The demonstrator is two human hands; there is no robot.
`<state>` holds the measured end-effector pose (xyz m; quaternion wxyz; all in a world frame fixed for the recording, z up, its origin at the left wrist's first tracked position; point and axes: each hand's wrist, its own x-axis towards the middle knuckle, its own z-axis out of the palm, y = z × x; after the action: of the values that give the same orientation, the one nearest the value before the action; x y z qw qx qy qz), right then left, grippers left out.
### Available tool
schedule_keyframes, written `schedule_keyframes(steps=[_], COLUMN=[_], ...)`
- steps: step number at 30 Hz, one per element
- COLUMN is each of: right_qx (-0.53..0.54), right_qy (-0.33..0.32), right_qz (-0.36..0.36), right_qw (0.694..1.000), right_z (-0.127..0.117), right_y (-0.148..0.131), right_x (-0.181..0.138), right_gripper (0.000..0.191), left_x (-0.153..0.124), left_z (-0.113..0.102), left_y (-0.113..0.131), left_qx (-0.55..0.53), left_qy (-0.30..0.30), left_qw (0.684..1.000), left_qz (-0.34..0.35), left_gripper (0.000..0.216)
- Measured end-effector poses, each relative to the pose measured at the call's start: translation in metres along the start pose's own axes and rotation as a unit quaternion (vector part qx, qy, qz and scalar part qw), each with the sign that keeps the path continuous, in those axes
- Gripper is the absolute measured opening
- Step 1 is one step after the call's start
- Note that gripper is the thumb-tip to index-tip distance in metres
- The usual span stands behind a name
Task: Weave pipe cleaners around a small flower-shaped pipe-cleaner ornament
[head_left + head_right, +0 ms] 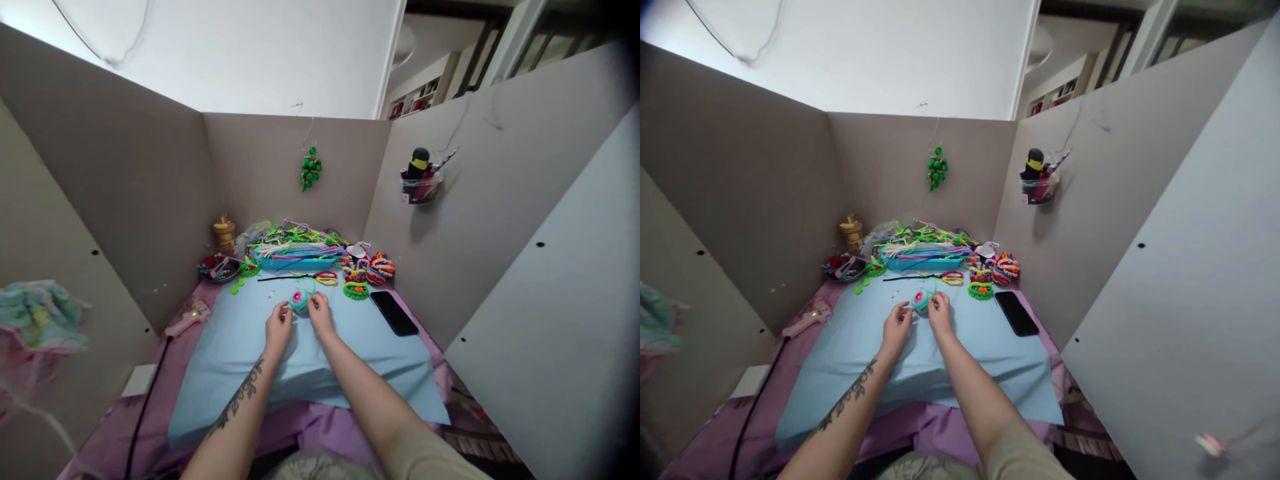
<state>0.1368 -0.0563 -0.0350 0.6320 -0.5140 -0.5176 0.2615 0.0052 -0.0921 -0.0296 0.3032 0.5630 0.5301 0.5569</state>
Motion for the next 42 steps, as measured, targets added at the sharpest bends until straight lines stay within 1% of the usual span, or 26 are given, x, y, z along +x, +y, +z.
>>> schedule_keyframes(steps=[9, 17, 19, 23, 27, 36, 40, 42], right_qx=[-0.020, -0.001, 0.006, 0.028, 0.054, 0.094, 0.112, 0.123], right_qy=[-0.009, -0.005, 0.001, 0.005, -0.014, -0.086, -0.114, -0.112], right_qz=[-0.014, 0.009, 0.018, 0.034, 0.049, 0.052, 0.044, 0.043], right_qw=[1.000, 1.000, 1.000, 0.999, 0.997, 0.991, 0.986, 0.985], right_z=[0.005, 0.002, 0.000, -0.003, -0.003, -0.005, -0.007, -0.007], right_y=[0.001, 0.019, 0.023, 0.028, 0.025, 0.015, 0.009, 0.005], right_x=[0.003, 0.005, 0.006, 0.007, 0.006, 0.004, 0.002, 0.001], right_gripper=[0.010, 0.014, 0.014, 0.017, 0.021, 0.022, 0.023, 0.026], left_x=[-0.001, 0.001, 0.002, 0.004, 0.005, 0.004, 0.004, 0.003], left_z=[-0.001, 0.001, 0.003, 0.007, 0.010, 0.007, 0.003, 0.002], left_y=[0.005, 0.008, 0.007, 0.003, 0.000, 0.005, 0.007, 0.009], left_qx=[0.012, 0.023, 0.018, 0.000, -0.031, -0.092, -0.106, -0.111], left_qy=[0.009, 0.013, 0.016, 0.022, 0.010, -0.017, -0.011, -0.010], left_qw=[1.000, 1.000, 1.000, 1.000, 0.999, 0.995, 0.994, 0.994], left_qz=[0.000, 0.011, 0.011, 0.007, 0.004, 0.014, 0.009, 0.007], left_gripper=[0.029, 0.024, 0.027, 0.040, 0.045, 0.039, 0.036, 0.036])
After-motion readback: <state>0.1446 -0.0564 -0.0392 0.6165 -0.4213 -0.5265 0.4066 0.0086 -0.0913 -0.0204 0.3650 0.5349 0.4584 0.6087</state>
